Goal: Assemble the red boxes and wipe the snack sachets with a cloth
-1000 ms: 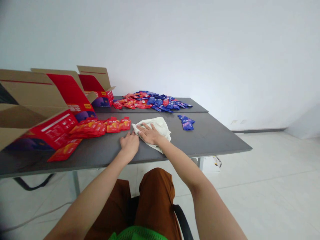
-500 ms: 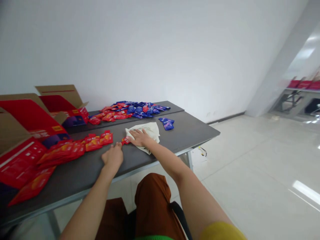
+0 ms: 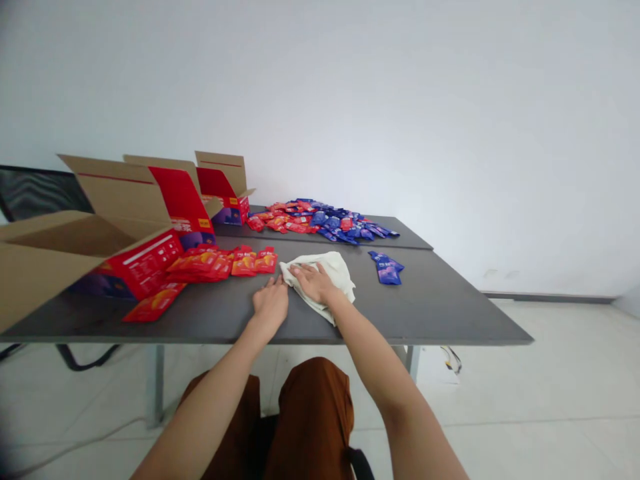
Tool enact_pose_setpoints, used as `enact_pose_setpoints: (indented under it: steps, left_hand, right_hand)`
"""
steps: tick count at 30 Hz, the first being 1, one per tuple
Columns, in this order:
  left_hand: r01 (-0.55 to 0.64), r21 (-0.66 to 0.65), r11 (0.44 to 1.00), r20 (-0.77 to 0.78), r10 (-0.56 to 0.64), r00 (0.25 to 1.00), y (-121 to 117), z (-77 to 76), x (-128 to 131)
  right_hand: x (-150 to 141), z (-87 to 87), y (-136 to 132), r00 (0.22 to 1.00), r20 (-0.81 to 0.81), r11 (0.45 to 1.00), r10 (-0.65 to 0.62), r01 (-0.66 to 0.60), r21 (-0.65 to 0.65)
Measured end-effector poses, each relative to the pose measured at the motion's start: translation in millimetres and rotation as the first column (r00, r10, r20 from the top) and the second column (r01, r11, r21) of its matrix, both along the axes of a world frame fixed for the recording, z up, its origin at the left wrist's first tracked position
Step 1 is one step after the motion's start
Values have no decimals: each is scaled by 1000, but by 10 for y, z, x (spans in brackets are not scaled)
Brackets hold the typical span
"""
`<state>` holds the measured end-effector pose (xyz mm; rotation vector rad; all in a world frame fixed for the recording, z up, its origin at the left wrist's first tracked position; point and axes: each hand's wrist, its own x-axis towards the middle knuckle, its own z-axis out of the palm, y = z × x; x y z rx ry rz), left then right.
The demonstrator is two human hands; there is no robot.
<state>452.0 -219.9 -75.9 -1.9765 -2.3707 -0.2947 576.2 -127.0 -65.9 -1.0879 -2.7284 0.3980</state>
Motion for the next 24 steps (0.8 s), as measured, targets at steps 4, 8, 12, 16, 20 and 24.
enact_pose_setpoints:
  steps: [4,8,12,16,20,24]
  left_hand:
    - [14,-16,1000,-60,-15,998,21,-41,-23]
    - [44,-60,997,-75,-49,996,27,-38,-40]
    - [21,-57,998,-89,-26,996,37,-30,-21]
    - [47,-43,998,-106,-51,993,22,0,-8]
    - [48,1,999,-112,-47,993,-2,39,18]
    - [16,19,1000,-84,-14,996,-11,51,51]
  right_hand:
    - [119,-47,172,990,3,990,-140,140,-6]
    - [203,-125,226,980,20,979,-196,194,57]
    - [218,-184,213,958,-8,951,-286,285,117]
    - [174,-159,145,981,-5,976,-194,193,98]
    - [45,-70,-37,999,5,998,42,-42,49]
    - [-64,-42,-134,992,-9,992,125,-124,27]
